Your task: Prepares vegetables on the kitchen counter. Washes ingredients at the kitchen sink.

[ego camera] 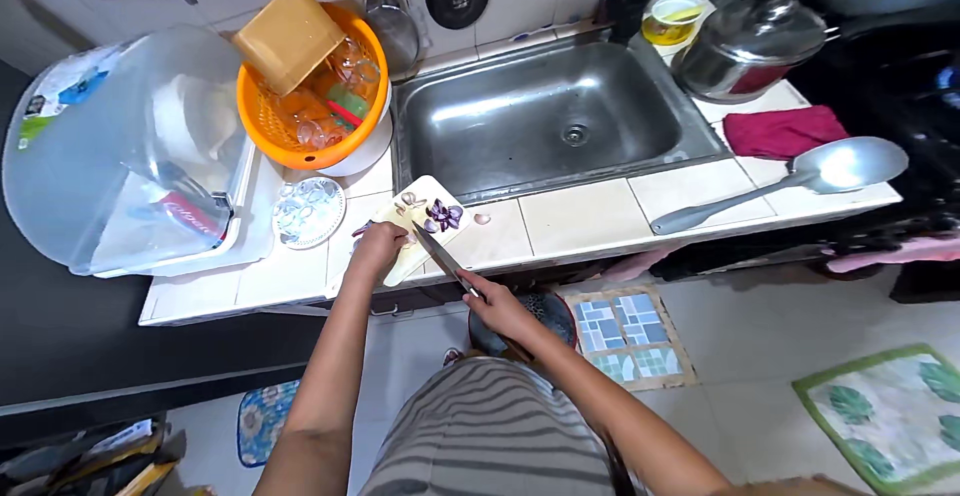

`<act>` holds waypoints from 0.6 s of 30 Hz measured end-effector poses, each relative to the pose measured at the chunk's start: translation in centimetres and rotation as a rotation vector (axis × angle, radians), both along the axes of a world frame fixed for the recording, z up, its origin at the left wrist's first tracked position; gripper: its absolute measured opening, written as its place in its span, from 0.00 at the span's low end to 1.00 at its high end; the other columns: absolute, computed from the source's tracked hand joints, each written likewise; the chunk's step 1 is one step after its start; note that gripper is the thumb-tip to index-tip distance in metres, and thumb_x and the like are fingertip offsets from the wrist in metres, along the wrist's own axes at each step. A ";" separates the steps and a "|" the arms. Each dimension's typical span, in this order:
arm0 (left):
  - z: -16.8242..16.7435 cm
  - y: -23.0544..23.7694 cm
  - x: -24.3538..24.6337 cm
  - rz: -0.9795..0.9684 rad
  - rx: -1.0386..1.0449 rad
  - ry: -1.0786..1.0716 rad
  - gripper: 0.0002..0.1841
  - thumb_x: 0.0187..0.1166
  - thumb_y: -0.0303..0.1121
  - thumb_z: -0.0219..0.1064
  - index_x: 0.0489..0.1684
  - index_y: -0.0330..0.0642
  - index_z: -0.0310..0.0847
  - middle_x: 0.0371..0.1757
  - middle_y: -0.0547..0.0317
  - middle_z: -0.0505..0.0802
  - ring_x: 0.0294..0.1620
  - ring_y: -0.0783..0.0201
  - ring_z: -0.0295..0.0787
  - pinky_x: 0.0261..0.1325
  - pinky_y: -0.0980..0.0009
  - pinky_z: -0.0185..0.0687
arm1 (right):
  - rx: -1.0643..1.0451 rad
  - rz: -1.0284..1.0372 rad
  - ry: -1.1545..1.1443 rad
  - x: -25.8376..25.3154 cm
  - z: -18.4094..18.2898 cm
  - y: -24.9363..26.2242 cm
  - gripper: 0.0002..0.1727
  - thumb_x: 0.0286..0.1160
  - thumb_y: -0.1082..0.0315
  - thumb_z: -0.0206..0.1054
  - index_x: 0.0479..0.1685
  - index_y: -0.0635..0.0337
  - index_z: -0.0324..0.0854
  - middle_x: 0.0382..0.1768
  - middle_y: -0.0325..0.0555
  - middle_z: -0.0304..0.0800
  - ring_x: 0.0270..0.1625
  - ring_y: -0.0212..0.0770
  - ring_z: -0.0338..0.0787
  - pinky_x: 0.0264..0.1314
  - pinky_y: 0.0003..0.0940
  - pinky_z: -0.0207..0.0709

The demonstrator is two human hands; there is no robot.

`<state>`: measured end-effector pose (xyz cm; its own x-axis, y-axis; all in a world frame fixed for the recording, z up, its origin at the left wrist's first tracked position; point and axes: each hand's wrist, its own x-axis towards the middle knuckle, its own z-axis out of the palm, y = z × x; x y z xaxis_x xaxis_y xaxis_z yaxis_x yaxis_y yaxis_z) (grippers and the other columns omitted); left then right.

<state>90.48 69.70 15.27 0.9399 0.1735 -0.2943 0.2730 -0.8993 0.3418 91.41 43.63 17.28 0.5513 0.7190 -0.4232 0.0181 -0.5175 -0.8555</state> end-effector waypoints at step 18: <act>-0.5 -1.8 -0.8 0.046 -0.042 -0.059 0.14 0.89 0.29 0.59 0.54 0.29 0.90 0.56 0.33 0.93 0.64 0.36 0.88 0.73 0.40 0.74 | -0.135 0.078 0.134 0.2 0.3 0.1 0.30 0.96 0.67 0.42 0.96 0.54 0.45 0.58 0.67 0.83 0.41 0.50 0.82 0.49 0.44 0.77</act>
